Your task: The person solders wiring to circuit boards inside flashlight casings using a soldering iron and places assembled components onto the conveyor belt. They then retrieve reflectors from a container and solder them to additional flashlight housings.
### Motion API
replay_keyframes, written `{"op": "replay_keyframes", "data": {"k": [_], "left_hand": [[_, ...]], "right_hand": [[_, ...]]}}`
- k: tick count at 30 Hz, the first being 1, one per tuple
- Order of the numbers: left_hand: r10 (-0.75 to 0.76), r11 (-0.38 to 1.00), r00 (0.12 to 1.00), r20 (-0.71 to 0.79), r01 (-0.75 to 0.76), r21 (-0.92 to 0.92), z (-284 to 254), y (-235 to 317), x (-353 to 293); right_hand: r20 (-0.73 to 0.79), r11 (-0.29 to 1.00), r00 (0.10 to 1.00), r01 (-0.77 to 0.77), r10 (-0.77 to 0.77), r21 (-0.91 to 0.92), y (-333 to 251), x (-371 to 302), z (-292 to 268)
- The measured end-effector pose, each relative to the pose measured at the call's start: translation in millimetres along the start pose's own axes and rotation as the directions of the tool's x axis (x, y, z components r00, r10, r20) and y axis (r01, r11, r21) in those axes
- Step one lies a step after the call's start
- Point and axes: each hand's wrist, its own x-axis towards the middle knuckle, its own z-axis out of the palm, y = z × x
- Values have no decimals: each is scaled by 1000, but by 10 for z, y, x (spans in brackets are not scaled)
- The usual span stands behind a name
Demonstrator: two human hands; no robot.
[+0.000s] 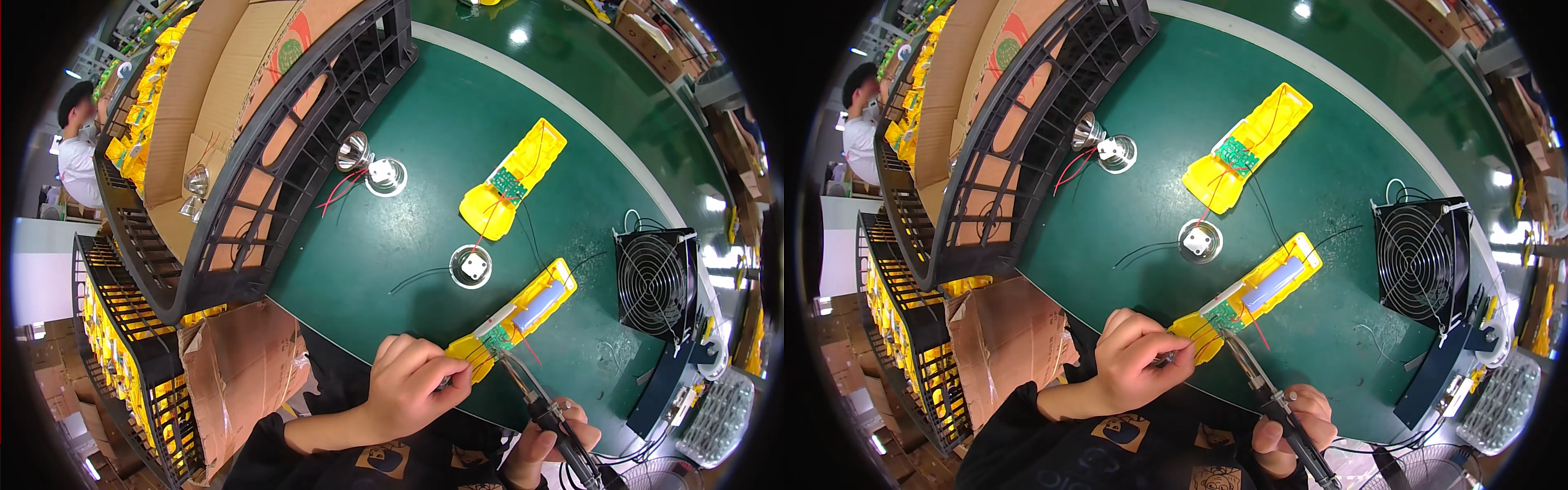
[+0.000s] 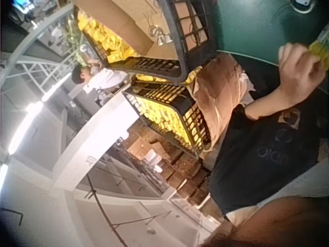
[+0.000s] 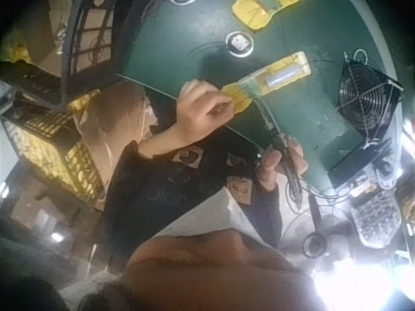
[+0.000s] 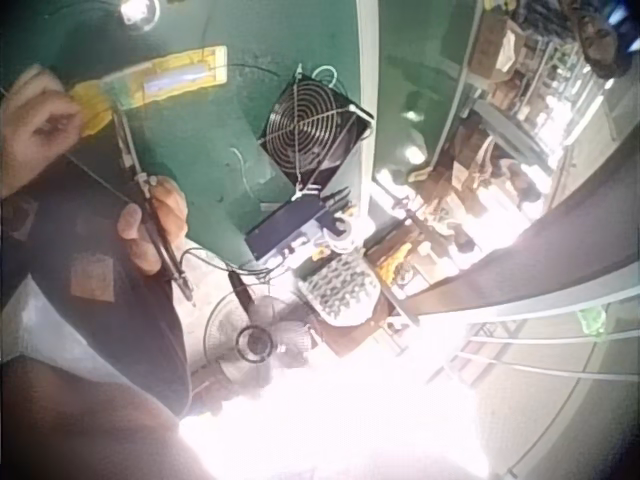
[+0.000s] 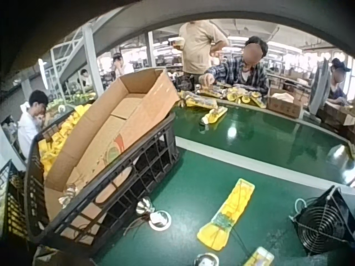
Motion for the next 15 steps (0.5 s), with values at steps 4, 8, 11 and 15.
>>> {"op": "replay_keyframes", "data": {"k": [4,8,11,15], "left_hand": [[-4,1000,1000,-2,4,-7,16,2,6],[-12,1000,1000,9,12,-15,17,8,8],[-11,1000,1000,2,11,-13,25,9,12],[-11,1000,1000,3,11,-17,30,9,8]], "right_hand": [[6,999,1000,-6,6,42,4,-13,3],[28,998,999,-45,44,37,-11,-6,-4],[56,998,997,-56,54,32,-21,5,-22],[53,998,996,-66,66,-1,-25,-2,-35]]}}
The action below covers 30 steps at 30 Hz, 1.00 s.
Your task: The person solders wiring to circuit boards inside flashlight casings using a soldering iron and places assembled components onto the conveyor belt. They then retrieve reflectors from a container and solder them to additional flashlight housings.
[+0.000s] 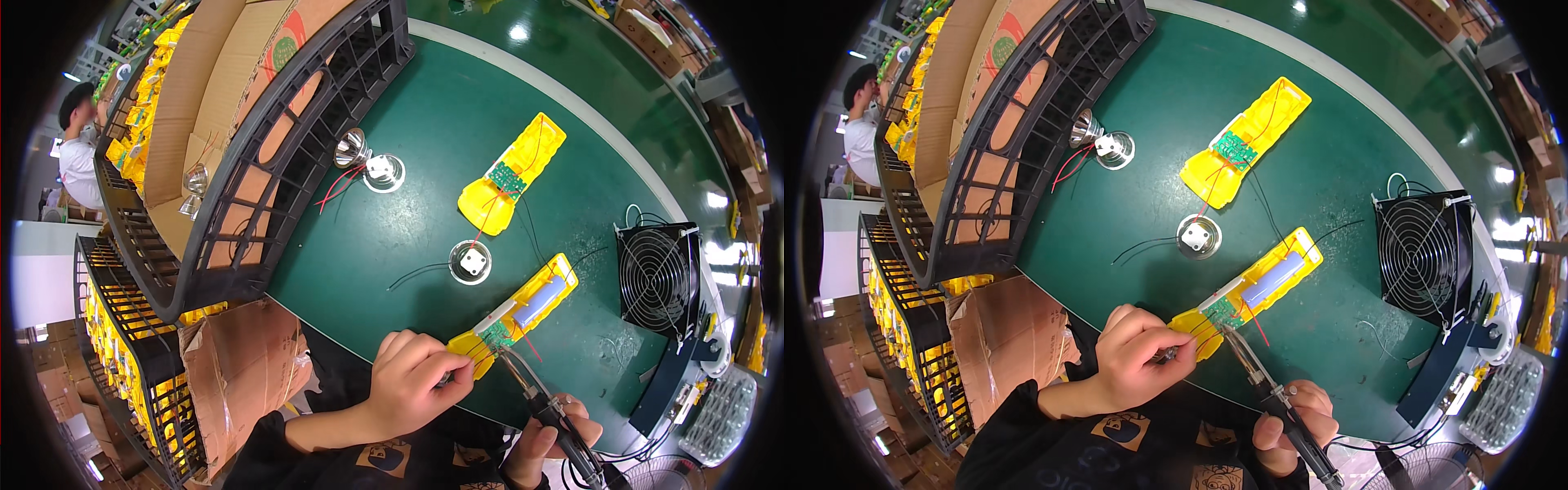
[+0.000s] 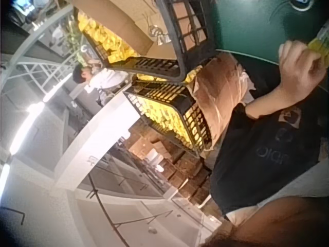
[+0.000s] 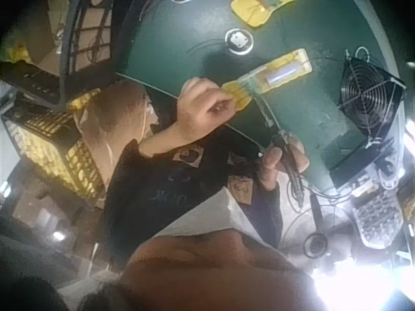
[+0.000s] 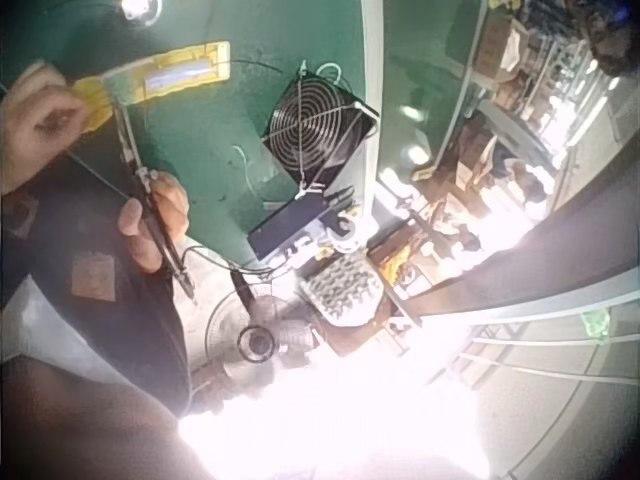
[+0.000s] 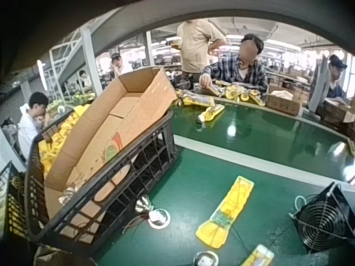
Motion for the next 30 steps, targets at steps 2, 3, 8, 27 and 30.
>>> {"op": "replay_keyframes", "data": {"k": [2,3,8,27,30], "left_hand": [[3,1000,1000,-2,-3,2,4,-2,-2],[3,1000,1000,-1,-3,2,6,-1,-4],[8,1000,1000,-9,-8,-1,14,4,7],[-88,993,996,-24,86,-77,-170,243,-10],[-108,991,993,-45,104,-80,-192,292,-54]], "right_hand": [[24,1000,1000,-9,8,23,4,1,-4],[31,999,999,-14,13,35,7,4,-5],[-35,998,998,56,-56,14,39,8,44],[-291,987,951,137,-105,90,-25,75,119],[-291,985,952,135,-99,106,6,68,120]]}}
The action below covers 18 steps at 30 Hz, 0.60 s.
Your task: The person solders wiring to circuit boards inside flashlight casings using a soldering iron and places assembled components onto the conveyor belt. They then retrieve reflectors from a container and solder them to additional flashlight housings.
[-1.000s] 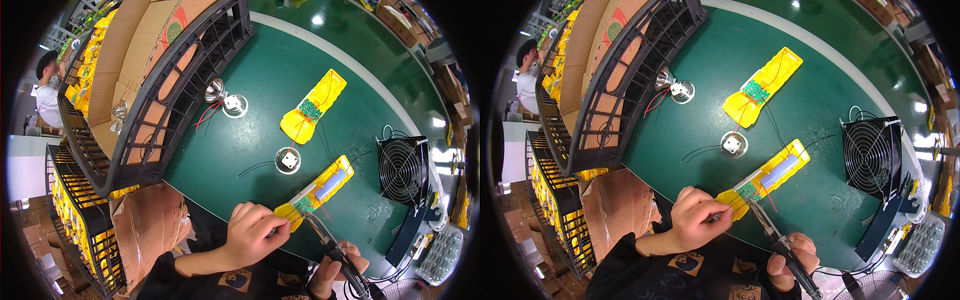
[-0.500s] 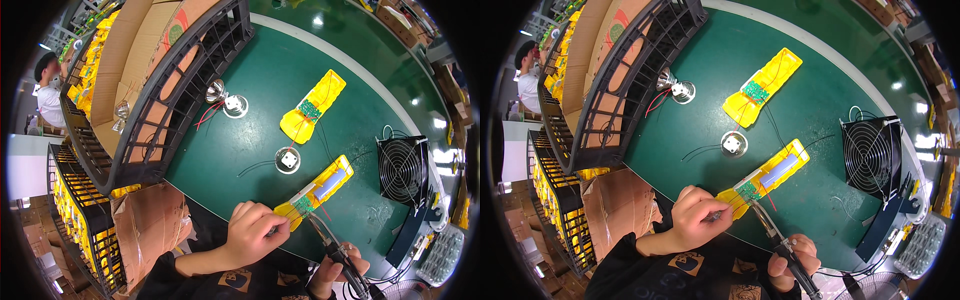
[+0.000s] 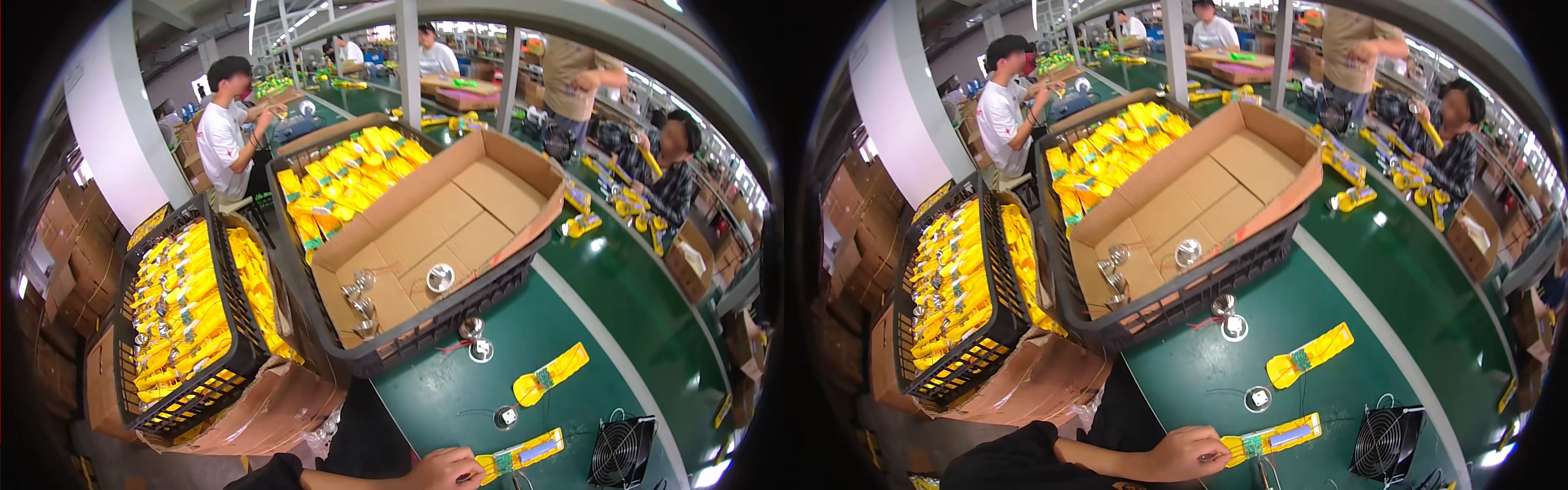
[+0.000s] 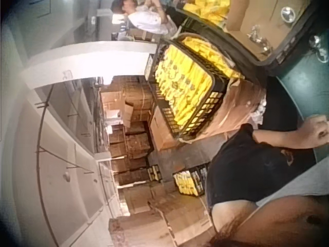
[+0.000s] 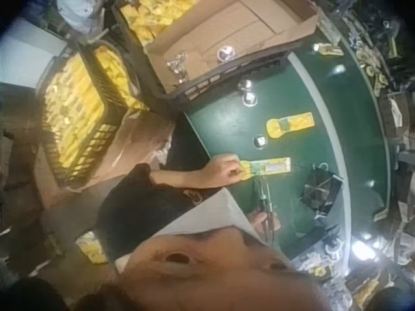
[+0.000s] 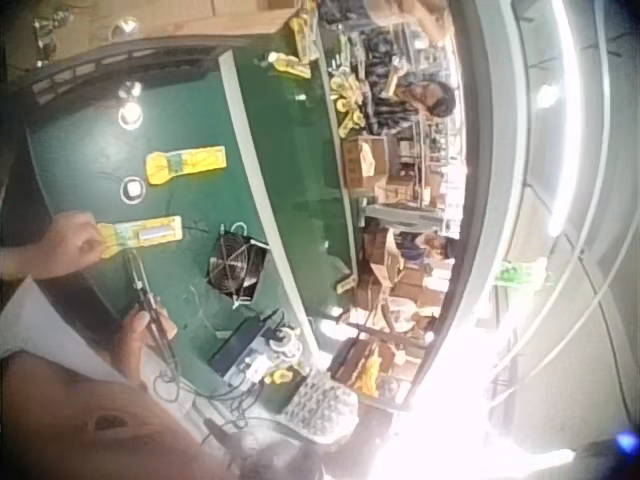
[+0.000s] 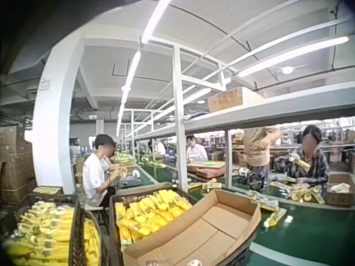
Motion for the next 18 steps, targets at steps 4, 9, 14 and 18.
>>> {"op": "replay_keyframes", "data": {"k": [4,9,14,18], "left_hand": [[13,1000,999,48,-14,18,-81,34,-53],[-37,999,990,134,41,-21,-218,183,-56],[100,984,981,164,-122,130,-181,290,-23],[22,953,952,307,-113,283,-23,220,54]], "right_hand": [[-2,1000,1000,9,-9,20,-40,12,2],[-14,999,1000,25,-25,36,-126,36,-14],[-28,998,999,37,-36,46,-209,51,-96],[-56,996,997,55,-51,66,-248,101,-214]]}}
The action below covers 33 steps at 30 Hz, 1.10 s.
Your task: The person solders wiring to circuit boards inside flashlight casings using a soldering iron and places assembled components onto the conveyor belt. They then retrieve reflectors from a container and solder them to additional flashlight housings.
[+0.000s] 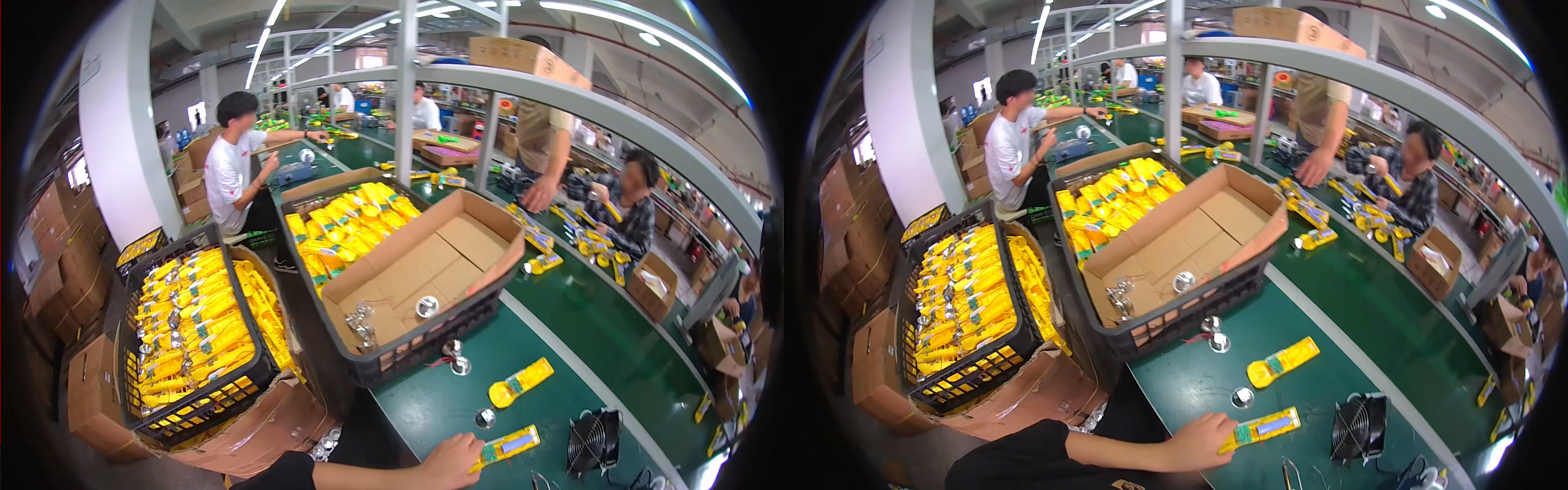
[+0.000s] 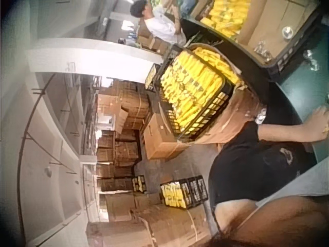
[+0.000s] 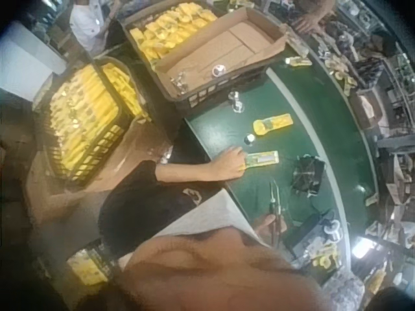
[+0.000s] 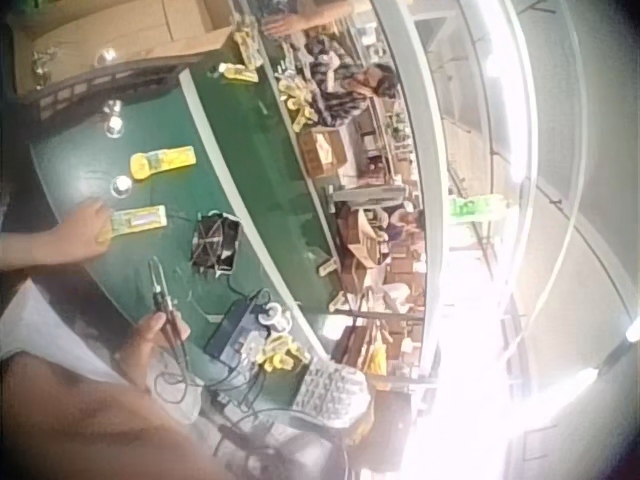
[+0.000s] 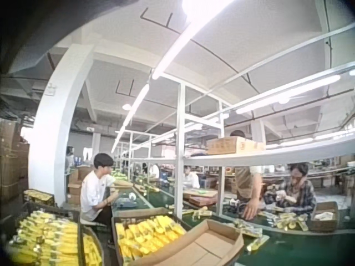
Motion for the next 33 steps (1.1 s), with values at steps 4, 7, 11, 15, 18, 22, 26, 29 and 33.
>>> {"op": "replay_keyframes", "data": {"k": [4,7,11,15,18,22,26,29,33], "left_hand": [[27,998,998,56,-30,53,162,27,326],[43,995,999,19,-45,88,350,146,788],[108,984,994,-24,-103,148,668,218,1678],[7,981,998,-61,5,195,1029,204,2793],[-30,958,972,-231,94,270,1202,105,3562],[-165,962,958,-235,208,174,1260,-104,4308],[-142,981,940,-312,176,84,1313,-312,4706],[-122,990,948,-293,138,34,1314,-483,4876],[-211,963,923,-322,140,-231,1175,-678,4975]], "right_hand": [[-75,1000,997,14,-13,3,-23,119,-122],[-133,1000,991,17,-18,-9,-44,254,-263],[-250,995,967,35,-58,-95,42,403,-578],[-229,899,920,216,-319,-382,465,463,-882],[125,465,738,538,-663,-703,795,542,-1073],[135,510,808,482,-574,-713,953,620,-1034],[141,505,822,464,-552,-728,941,783,-952],[150,481,812,471,-564,-740,910,835,-909],[178,435,794,488,-581,-757,860,829,-925]]}}
